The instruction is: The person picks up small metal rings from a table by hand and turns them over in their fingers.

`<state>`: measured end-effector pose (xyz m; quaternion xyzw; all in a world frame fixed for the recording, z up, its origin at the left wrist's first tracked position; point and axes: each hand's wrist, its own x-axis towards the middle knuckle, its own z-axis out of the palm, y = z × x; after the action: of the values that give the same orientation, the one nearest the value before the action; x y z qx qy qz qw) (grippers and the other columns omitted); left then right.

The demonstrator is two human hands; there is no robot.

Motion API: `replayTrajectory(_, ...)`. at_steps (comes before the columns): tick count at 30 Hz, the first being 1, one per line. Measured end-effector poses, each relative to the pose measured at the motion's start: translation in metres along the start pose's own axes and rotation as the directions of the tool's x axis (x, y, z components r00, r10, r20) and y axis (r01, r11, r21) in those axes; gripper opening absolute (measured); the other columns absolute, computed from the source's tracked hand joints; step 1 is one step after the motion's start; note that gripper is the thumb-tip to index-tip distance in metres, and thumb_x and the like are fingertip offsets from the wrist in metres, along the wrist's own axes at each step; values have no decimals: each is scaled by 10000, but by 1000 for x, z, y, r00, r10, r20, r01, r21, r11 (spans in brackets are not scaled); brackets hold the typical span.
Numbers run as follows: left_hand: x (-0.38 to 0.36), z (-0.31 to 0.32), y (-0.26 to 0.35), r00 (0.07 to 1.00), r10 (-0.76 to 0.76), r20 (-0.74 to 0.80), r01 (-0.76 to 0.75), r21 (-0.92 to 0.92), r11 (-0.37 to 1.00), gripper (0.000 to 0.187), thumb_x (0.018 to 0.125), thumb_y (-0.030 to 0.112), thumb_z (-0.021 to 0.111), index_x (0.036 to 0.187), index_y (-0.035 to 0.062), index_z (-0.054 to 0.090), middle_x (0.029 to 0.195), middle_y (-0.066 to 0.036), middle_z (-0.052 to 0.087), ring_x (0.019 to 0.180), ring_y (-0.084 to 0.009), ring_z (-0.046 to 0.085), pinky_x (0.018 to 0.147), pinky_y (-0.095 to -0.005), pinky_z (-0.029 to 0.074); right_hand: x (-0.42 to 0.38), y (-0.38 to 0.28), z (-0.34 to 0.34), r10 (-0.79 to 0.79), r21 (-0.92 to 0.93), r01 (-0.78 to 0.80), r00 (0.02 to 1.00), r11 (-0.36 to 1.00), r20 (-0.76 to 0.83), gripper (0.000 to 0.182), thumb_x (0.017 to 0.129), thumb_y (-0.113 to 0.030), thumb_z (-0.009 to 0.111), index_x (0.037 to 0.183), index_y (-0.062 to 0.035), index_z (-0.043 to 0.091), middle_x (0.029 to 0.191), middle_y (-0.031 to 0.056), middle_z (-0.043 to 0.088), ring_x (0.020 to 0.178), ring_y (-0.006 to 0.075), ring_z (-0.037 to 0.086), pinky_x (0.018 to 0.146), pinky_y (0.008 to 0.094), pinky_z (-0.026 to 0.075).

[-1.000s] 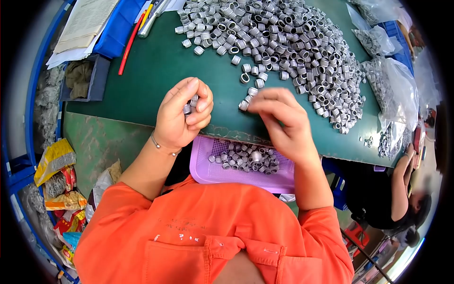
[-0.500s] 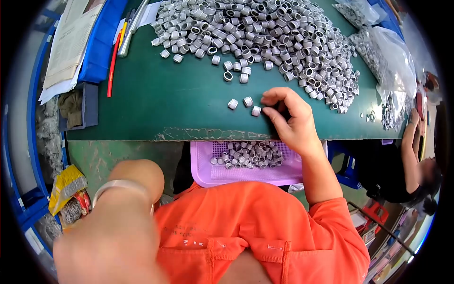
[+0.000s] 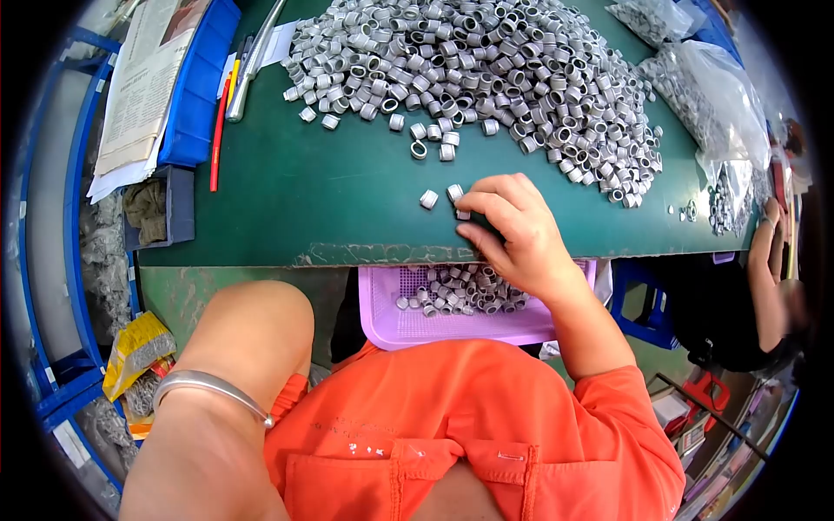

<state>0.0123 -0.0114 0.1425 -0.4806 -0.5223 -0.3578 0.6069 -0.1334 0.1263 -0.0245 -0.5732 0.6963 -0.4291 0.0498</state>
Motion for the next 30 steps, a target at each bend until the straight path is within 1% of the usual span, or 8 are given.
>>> replayTrajectory(3, 0, -1, -4, 997, 79, -3, -79, 17, 997, 240, 734, -43, 469, 583, 116, 371, 599, 70, 331, 472, -17, 288, 432, -174, 182, -3, 0, -1, -33, -34, 33, 999, 999, 1, 217, 749, 50, 634, 948, -32, 605, 886, 71, 596, 777, 231, 584, 673, 323, 474)
replayTrajectory(5, 0, 0, -3, 999, 52, -5, -52, 12, 999, 242, 741, -36, 468, 582, 116, 369, 595, 69, 329, 469, -18, 289, 430, -176, 182, -6, -10, -4, 534, 556, -508, 835, 658, 130, 179, 813, 19, 635, 989, -5, 611, 892, 58, 631, 760, 139, 617, 640, 265, 498)
replayTrajectory(12, -5, 4, -4, 998, 44, -33, -42, 52, 998, 263, 763, -34, 452, 578, 123, 353, 581, 70, 317, 462, -23, 283, 427, -180, 189, -14, 2, -15, 472, 878, -476, 763, -52, 442, 155, 897, -21, 558, 1031, 51, 585, 933, 157, 668, 752, 161, 658, 654, 263, 557)
replayTrajectory(17, -5, 3, 3, 999, -29, -21, 30, 61, 998, 267, 760, -42, 458, 582, 126, 349, 586, 74, 316, 468, -21, 280, 430, -178, 189, -17, -5, -22, 377, 757, -542, 829, 365, 412, 161, 853, 45, 574, 1007, 41, 620, 938, 141, 679, 825, 200, 663, 702, 279, 547)
replayTrajectory(19, -5, 4, 6, 996, -80, -33, 82, 69, 994, 271, 755, -48, 463, 584, 127, 347, 589, 75, 317, 470, -21, 279, 430, -178, 189, -9, -4, -19, 169, 364, -240, 961, 900, 217, 254, 781, 61, 620, 1029, 7, 616, 930, 117, 656, 852, 250, 636, 723, 301, 515)
replayTrajectory(22, -8, 6, 2, 999, -30, -46, 34, 88, 996, 270, 742, -63, 477, 589, 124, 358, 596, 75, 325, 475, -23, 287, 430, -180, 195, 11, -14, -1, 99, 11, -99, 995, 995, -12, 312, 723, 56, 648, 1024, -17, 609, 911, 119, 592, 859, 295, 581, 748, 337, 480)
replayTrajectory(26, -25, -10, 6, 991, -119, -59, 117, -42, 992, 160, 755, -74, 487, 689, 65, 447, 643, 40, 401, 503, -62, 349, 441, -201, 244, 11, 1, 5, 250, 213, -260, 966, 942, 70, 278, 750, 45, 659, 1018, -7, 605, 897, 86, 565, 788, 216, 587, 702, 297, 486)
replayTrajectory(30, -76, -37, 29, 742, -668, -51, 567, 578, 586, 126, 791, -77, 510, 855, 28, 538, 689, -21, 493, 538, -104, 412, 470, -219, 296, 2, -1, -7, 501, 778, -550, 786, 304, 361, 215, 831, 67, 594, 1045, 60, 579, 964, 136, 634, 850, 192, 654, 740, 264, 544)
